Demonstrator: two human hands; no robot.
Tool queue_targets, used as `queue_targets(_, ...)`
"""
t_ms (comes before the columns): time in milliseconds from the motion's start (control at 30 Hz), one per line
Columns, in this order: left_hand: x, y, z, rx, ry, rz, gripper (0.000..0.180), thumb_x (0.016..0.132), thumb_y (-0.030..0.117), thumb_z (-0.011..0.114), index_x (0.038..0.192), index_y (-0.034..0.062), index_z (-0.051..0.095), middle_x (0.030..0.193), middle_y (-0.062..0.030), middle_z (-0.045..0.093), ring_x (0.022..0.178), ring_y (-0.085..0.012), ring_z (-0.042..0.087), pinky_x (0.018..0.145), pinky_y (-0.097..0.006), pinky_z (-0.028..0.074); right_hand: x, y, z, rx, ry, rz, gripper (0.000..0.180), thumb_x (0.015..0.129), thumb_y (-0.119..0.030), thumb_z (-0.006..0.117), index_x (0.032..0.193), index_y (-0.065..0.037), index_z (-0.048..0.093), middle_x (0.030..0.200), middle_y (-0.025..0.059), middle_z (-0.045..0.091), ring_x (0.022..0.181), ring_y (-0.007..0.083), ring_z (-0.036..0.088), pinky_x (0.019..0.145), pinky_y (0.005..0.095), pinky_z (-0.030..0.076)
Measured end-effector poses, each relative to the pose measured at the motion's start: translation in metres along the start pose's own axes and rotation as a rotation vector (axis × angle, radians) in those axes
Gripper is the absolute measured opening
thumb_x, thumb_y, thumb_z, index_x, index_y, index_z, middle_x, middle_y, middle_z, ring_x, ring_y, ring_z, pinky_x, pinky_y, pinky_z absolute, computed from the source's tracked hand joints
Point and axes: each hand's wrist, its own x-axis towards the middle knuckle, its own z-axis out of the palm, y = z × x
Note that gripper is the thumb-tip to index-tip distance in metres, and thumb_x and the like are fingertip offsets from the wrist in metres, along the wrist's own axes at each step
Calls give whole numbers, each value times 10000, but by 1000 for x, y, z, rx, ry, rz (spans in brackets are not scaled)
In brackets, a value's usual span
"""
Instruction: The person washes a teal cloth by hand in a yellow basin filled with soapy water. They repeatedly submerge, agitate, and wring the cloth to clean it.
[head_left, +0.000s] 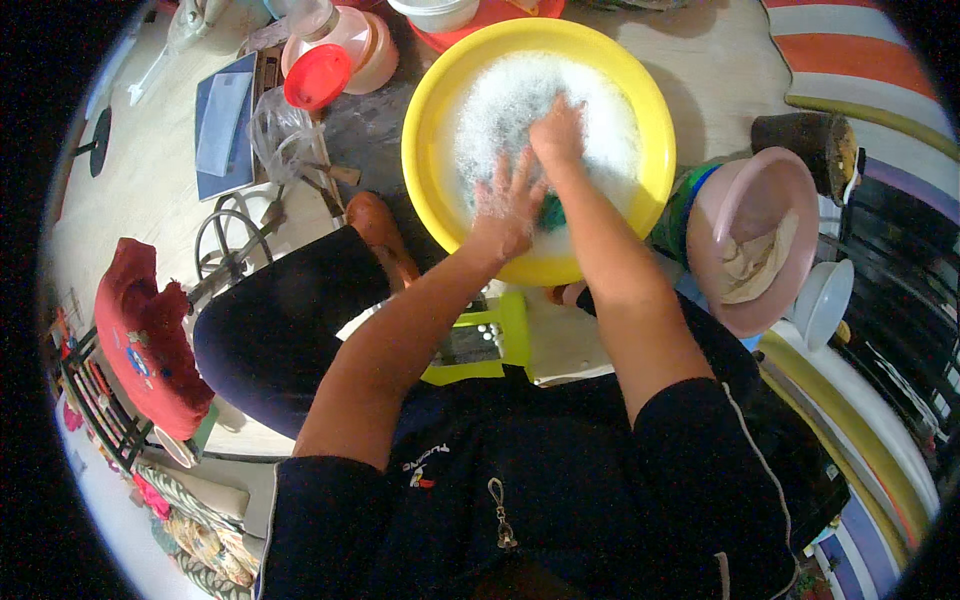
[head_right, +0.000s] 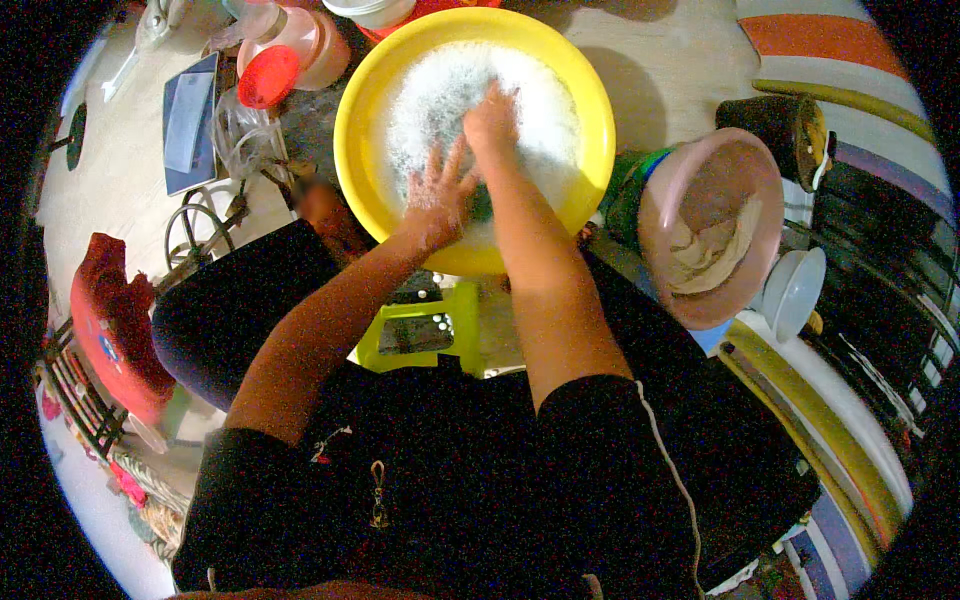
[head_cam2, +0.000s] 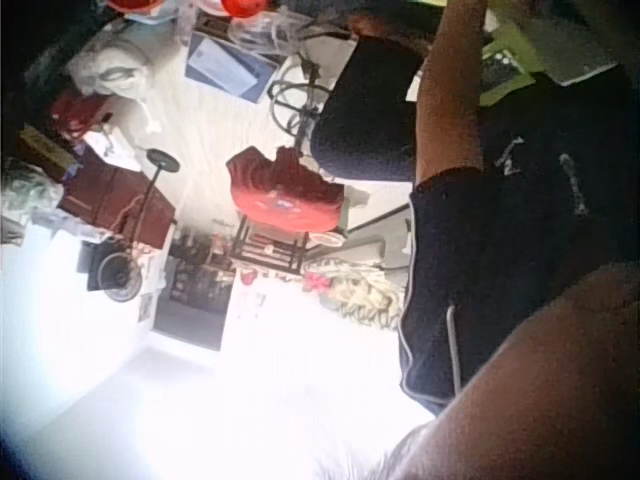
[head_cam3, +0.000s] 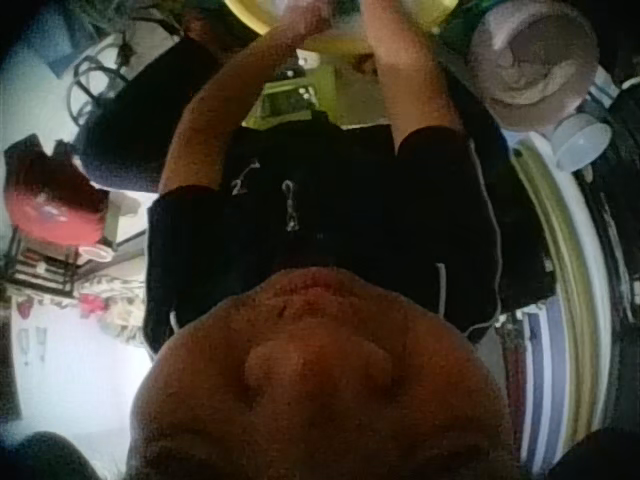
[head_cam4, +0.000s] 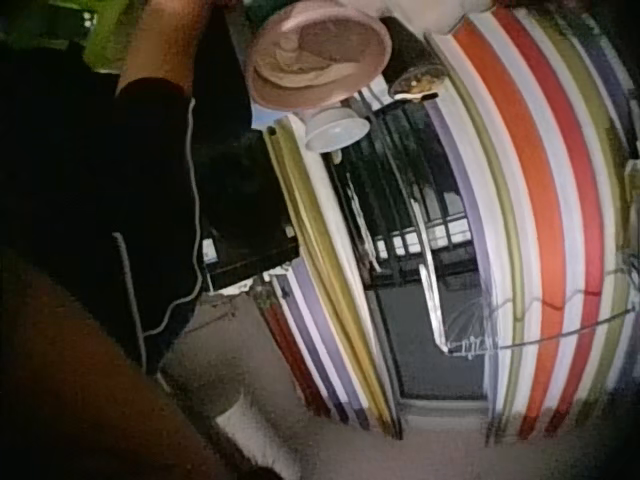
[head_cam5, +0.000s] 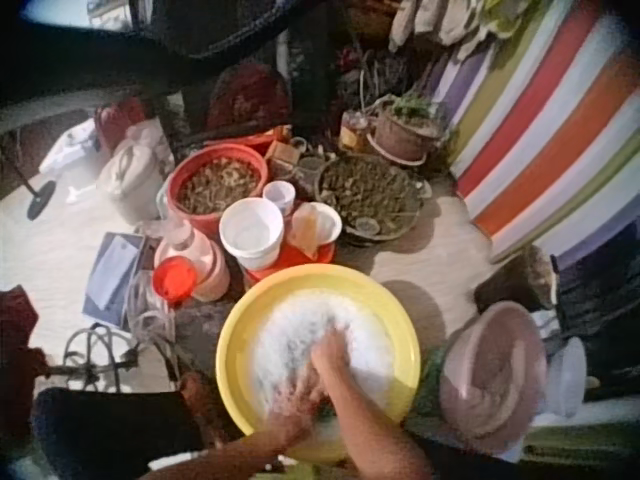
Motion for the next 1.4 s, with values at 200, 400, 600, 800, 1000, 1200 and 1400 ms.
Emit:
queue_targets(200, -13, 15, -17, 27, -114, 56, 621, 790, 163, 542, 1369, 163, 320, 1476, -167, 61, 1321, -439, 143, 966, -604, 294, 54, 36, 15, -70, 25, -185, 325, 805, -228, 589, 1001, 31, 581, 994, 241, 603, 944, 369, 578, 796, 390, 458)
queue_targets(400, 1, 2, -2, -34, -238, 48, 562, 775, 158, 546, 1318, 141, 400, 1472, -161, 94, 1301, -442, 200, 994, -555, 289, -52, -9, -79, 288, -21, -525, 488, 727, -387, 693, 1032, -31, 559, 992, 217, 596, 940, 351, 575, 789, 399, 450)
queue_targets(600, -1, -13, -4, -124, -122, 26, 432, 762, 166, 568, 1183, 80, 521, 1338, -189, 342, 1161, -407, 371, 993, -458, 322, -109, 23, -58, -23, 59, -542, 522, 783, -424, 614, 1164, -80, 522, 1038, 186, 559, 964, 359, 535, 830, 425, 415)
queue_targets(800, 19, -26, 29, -252, -120, -25, 319, 792, 198, 512, 1080, 87, 596, 1155, -222, 493, 1078, -383, 470, 923, -453, 389, -50, -8, -15, -267, -85, -117, 442, 840, -434, 494, 998, -47, 635, 907, 210, 625, 857, 405, 564, 786, 462, 431)
queue_targets(1000, 60, -39, 87, -380, -223, -179, 346, 807, 236, 483, 1092, 59, 569, 1139, -207, 551, 1041, -346, 549, 887, -432, 434, 26, 6, 0, -651, -143, -608, 349, 841, -291, 486, 824, 12, 657, 835, 261, 614, 835, 410, 578, 786, 447, 450)
queue_targets(1200, 38, -27, 56, -161, -329, -78, 366, 859, 237, 440, 1196, 118, 518, 1173, -137, 556, 1082, -283, 539, 911, -409, 416, -17, 6, -52, 616, -162, -420, 511, 741, -244, 687, 1160, -15, 505, 1114, 120, 517, 1064, 241, 477, 938, 314, 353)
queue_targets(1400, 69, -39, 97, -114, -378, 54, 430, 843, 219, 457, 1268, 154, 460, 1253, -118, 497, 1162, -284, 464, 951, -419, 379, -66, 42, -24, 56, 63, -789, 290, 728, -292, 691, 840, -34, 620, 1191, 102, 492, 1127, 307, 430, 966, 471, 299)
